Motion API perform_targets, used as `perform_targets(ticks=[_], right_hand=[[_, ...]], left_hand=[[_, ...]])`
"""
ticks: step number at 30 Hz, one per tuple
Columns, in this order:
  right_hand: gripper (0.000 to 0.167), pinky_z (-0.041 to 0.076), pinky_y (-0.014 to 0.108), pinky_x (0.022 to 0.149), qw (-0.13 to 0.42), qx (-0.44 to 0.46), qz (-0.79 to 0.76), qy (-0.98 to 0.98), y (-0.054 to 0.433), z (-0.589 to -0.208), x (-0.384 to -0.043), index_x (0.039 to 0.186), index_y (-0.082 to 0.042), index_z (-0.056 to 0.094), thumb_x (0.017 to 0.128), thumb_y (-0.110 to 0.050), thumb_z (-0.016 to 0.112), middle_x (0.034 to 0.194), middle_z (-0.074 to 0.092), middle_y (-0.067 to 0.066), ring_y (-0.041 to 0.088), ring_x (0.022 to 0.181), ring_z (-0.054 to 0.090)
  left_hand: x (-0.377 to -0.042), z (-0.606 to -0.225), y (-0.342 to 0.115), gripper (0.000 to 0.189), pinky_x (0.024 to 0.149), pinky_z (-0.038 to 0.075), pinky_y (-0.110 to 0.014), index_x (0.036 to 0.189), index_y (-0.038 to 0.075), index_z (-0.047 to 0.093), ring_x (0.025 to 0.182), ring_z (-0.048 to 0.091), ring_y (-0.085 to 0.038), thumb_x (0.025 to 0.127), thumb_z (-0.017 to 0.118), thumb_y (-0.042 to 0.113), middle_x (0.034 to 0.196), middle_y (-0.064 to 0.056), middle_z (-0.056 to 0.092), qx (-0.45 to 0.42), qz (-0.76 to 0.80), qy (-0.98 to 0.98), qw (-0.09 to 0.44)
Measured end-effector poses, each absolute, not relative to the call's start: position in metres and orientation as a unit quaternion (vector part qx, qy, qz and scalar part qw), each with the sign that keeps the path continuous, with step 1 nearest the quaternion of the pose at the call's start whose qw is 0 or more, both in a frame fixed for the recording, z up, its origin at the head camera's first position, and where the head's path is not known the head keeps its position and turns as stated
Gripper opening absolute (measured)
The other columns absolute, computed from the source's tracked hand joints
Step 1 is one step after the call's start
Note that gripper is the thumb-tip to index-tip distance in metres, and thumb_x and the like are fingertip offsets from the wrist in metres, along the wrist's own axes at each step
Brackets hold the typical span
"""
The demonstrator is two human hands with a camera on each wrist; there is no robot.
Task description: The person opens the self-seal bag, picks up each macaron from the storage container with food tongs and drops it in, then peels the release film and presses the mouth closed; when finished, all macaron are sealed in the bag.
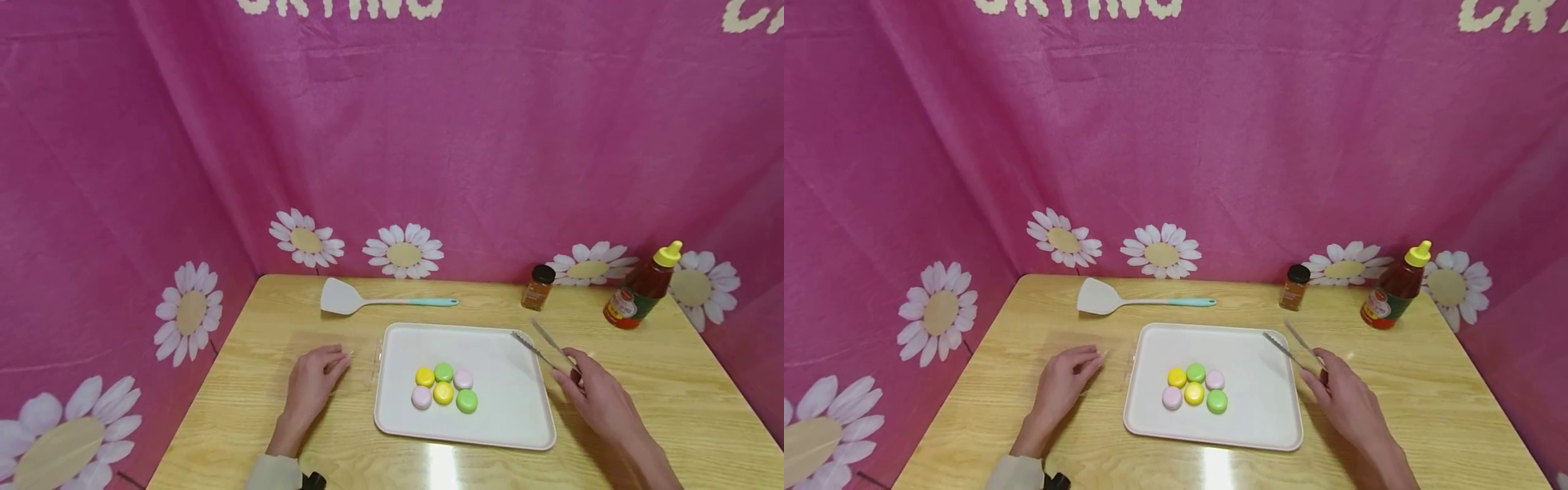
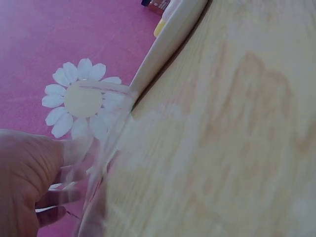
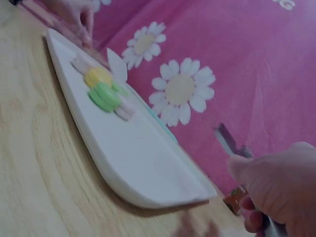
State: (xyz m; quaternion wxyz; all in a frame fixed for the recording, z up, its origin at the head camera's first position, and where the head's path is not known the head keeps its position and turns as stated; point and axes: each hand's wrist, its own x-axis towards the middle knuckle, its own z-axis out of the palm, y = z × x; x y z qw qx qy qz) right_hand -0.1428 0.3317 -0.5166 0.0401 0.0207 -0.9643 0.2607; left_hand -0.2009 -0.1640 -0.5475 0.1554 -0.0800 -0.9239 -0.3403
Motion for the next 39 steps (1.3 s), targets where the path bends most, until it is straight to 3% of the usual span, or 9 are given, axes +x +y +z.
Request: perform_targets(ticks=[8,13,18,27,39], right_hand=[[0.065,0.042,0.027,0.064,-0.068,0.03,0.268,-0.961,0.308,-0.494,-0.121,0.142,-0.013,0.06,0.098,-0.059,0.066,0.085,0.056,-0.004,0.014,0.078,0.053],[0.055,0.043,0.028,0.066,-0.13,0.04,0.269,-0.954,0.294,-0.492,-0.109,0.134,-0.018,0.065,0.096,-0.057,0.068,0.082,0.057,-0.007,0.012,0.081,0.054],[0.046,0.045,0.027,0.064,-0.147,0.047,0.245,-0.957,0.281,-0.498,-0.103,0.124,-0.021,0.07,0.093,-0.053,0.075,0.079,0.057,-0.011,0.009,0.074,0.053],[0.049,0.046,0.028,0.066,-0.139,0.039,0.248,-0.958,0.277,-0.498,-0.112,0.128,-0.018,0.068,0.094,-0.053,0.074,0.08,0.058,-0.01,0.011,0.076,0.054],[0.047,0.042,0.026,0.063,-0.156,0.06,0.23,-0.959,0.273,-0.498,-0.107,0.124,-0.021,0.072,0.09,-0.053,0.078,0.078,0.057,-0.011,0.008,0.072,0.052]], left_hand=[[-0.2,-0.547,-0.165,0.015,0.094,0.059,-0.049,0.103,0.01,0.084,0.104,0.074,-0.026,0.092,0.083,0.02,0.107,-0.005,0.08,-0.085,-0.354,-0.918,0.16],[-0.199,-0.547,-0.165,0.01,0.081,0.061,-0.041,0.102,0.012,0.083,0.09,0.073,-0.018,0.094,0.08,0.018,0.098,-0.002,0.079,-0.091,-0.333,-0.925,0.159],[-0.197,-0.547,-0.163,0.009,0.072,0.057,-0.033,0.102,0.013,0.082,0.08,0.064,-0.011,0.097,0.078,0.02,0.093,0.0,0.077,-0.081,-0.319,-0.933,0.146],[-0.198,-0.547,-0.162,0.009,0.081,0.059,-0.042,0.098,0.013,0.082,0.088,0.069,-0.018,0.091,0.084,0.02,0.094,-0.001,0.077,-0.076,-0.336,-0.925,0.159],[-0.198,-0.546,-0.162,0.009,0.073,0.057,-0.036,0.097,0.011,0.084,0.082,0.067,-0.014,0.092,0.082,0.018,0.089,0.001,0.074,-0.073,-0.359,-0.913,0.178]])
